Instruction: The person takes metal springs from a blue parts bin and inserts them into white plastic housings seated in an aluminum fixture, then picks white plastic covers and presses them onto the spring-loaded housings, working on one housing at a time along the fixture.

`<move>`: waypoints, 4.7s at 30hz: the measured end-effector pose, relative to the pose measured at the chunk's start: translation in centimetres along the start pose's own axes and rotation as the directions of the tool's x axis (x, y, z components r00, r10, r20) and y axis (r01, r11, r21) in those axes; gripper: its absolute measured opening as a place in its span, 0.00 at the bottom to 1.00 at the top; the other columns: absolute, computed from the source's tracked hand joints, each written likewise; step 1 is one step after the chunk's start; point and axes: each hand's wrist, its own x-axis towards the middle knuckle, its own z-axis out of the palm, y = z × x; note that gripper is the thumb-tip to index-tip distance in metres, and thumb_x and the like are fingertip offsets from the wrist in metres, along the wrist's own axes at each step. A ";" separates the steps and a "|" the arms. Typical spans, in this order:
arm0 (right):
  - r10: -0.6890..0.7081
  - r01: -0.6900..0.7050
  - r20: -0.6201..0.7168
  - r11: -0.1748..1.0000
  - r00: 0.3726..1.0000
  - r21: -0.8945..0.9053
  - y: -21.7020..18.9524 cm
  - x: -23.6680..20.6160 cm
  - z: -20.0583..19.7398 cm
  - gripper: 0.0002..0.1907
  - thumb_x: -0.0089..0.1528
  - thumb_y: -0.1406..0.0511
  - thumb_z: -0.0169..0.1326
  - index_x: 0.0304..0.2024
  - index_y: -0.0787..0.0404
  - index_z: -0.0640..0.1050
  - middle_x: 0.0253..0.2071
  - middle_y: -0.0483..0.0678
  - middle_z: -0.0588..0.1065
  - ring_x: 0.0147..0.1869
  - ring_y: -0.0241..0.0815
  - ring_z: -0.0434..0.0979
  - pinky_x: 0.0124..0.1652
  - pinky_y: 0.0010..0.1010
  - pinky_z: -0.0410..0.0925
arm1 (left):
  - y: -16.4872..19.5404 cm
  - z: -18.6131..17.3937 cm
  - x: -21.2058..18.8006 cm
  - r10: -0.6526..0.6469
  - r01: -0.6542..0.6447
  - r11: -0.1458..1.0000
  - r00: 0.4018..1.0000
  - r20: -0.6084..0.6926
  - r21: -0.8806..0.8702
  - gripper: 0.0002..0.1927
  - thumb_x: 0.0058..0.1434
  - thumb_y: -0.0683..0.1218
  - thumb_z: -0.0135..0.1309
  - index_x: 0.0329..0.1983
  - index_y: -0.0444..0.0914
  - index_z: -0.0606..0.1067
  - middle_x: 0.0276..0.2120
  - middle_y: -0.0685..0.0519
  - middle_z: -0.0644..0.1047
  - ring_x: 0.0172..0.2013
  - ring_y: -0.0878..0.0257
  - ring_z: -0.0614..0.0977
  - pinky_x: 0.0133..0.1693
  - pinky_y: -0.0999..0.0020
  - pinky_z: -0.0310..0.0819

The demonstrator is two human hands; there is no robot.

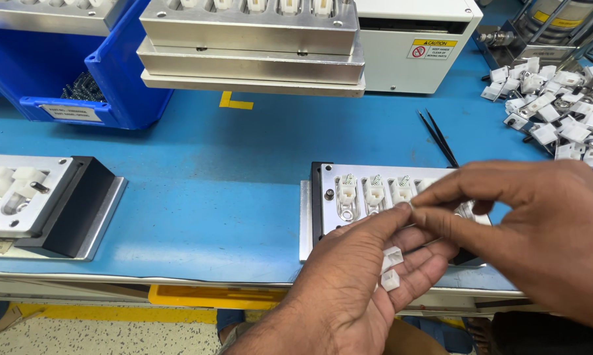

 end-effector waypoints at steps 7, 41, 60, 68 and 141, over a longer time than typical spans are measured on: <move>0.084 -0.062 0.073 0.961 0.994 -0.269 -0.2 3.7 -0.8 0.08 0.60 0.56 0.66 0.41 0.46 0.88 0.40 0.37 0.86 0.39 0.37 0.82 0.41 0.32 0.78 | -0.2 -0.8 0.4 0.014 -0.008 0.998 0.996 0.092 -0.067 0.26 0.71 0.54 0.40 0.62 0.30 0.66 0.55 0.37 0.77 0.55 0.53 0.82 0.54 0.64 0.81; 0.074 -0.420 0.722 0.851 0.688 0.314 6.6 11.9 0.8 0.20 0.61 0.59 0.69 0.39 0.65 0.73 0.33 0.50 0.67 0.37 0.47 0.67 0.37 0.44 0.61 | -0.1 -1.6 0.7 0.055 -0.046 0.996 0.993 0.105 -0.081 0.30 0.70 0.57 0.39 0.64 0.29 0.66 0.53 0.39 0.79 0.54 0.54 0.83 0.52 0.64 0.81; -0.068 0.060 0.153 0.997 0.986 0.058 -1.4 1.1 0.0 0.07 0.62 0.60 0.64 0.42 0.52 0.87 0.47 0.39 0.80 0.46 0.35 0.83 0.44 0.34 0.75 | 0.5 -2.0 0.0 0.046 -0.034 0.995 0.991 0.130 -0.093 0.33 0.66 0.63 0.42 0.54 0.29 0.70 0.42 0.43 0.78 0.43 0.60 0.85 0.53 0.64 0.82; -0.264 0.261 0.049 0.963 0.963 0.062 -1.0 3.1 0.0 0.07 0.60 0.62 0.65 0.40 0.50 0.90 0.41 0.39 0.83 0.44 0.34 0.84 0.43 0.30 0.75 | 0.1 -2.3 -0.5 0.058 -0.049 0.997 0.988 0.143 -0.065 0.36 0.67 0.61 0.43 0.65 0.27 0.63 0.56 0.34 0.74 0.58 0.52 0.79 0.57 0.60 0.78; -0.125 0.115 0.124 0.990 0.984 0.085 -2.9 3.2 1.1 0.08 0.57 0.63 0.66 0.38 0.52 0.90 0.39 0.40 0.83 0.39 0.36 0.85 0.41 0.30 0.77 | 1.1 -3.9 -1.9 0.144 -0.137 0.989 0.983 0.117 -0.062 0.32 0.66 0.60 0.45 0.61 0.30 0.68 0.50 0.40 0.77 0.52 0.56 0.83 0.55 0.64 0.80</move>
